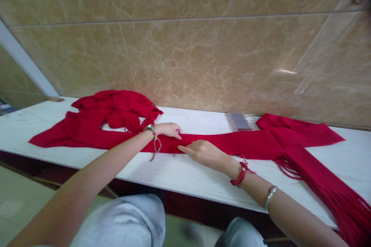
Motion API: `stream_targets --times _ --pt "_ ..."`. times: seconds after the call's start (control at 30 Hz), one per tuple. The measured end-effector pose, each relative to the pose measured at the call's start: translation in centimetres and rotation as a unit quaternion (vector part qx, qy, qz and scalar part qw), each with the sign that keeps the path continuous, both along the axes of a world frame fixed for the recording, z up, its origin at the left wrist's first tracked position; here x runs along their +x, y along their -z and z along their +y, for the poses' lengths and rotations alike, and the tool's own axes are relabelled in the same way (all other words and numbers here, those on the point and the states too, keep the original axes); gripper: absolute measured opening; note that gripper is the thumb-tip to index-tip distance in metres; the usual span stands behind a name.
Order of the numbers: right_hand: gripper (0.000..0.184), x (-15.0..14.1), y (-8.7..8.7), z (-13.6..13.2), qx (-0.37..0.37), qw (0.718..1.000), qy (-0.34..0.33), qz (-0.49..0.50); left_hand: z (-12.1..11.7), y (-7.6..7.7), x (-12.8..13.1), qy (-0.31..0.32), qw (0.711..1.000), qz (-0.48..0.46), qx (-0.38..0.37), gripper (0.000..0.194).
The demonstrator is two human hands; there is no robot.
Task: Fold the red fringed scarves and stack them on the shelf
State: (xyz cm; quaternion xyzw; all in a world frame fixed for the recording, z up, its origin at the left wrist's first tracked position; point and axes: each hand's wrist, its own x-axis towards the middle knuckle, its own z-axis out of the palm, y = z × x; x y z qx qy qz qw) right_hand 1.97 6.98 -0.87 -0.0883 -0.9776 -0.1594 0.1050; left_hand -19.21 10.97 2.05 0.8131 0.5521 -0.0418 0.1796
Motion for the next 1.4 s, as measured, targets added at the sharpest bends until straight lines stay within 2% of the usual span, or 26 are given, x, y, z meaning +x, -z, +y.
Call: stream_targets --times 0.1,0.23,0.37,0.6,0.93,1.07,1.4 --pt "0.029 -0.3 0.1 -0.1 0.014 1.0 -0.004 0.022 1.1 0.1 -0.3 0.015 0.999 -0.018 -0.042 0.02" --pt "0.021 -0.8 0.5 -0.3 0.055 0.997 -0.047 0.007 1.4 0.2 -0.8 0.023 0.997 -0.048 -0.064 0.019" --pt "0.015 -1.1 0.7 -0.5 0.071 0.996 -0.062 0.004 1.4 0.7 -1.0 0.014 0.996 -0.067 -0.051 0.02" --pt "0.006 -1.5 0.6 -0.4 0.078 0.996 -0.031 0.004 1.6 1.5 -0.8 -0.001 0.997 -0.077 -0.01 0.014" --pt "0.016 -2.7 1.2 -1.1 0.116 0.992 -0.026 0.046 1.5 1.5 -0.5 0.003 0.998 -0.055 0.012 0.016" --pt "0.012 -2.6 1.1 -1.1 0.111 0.993 -0.034 0.038 1.2 1.3 -0.6 -0.004 0.998 -0.046 0.031 0.017" --pt "0.017 -3.6 1.9 -0.5 0.14 0.984 -0.001 0.111 1.7 1.9 -1.3 -0.01 0.996 -0.091 -0.02 0.02"
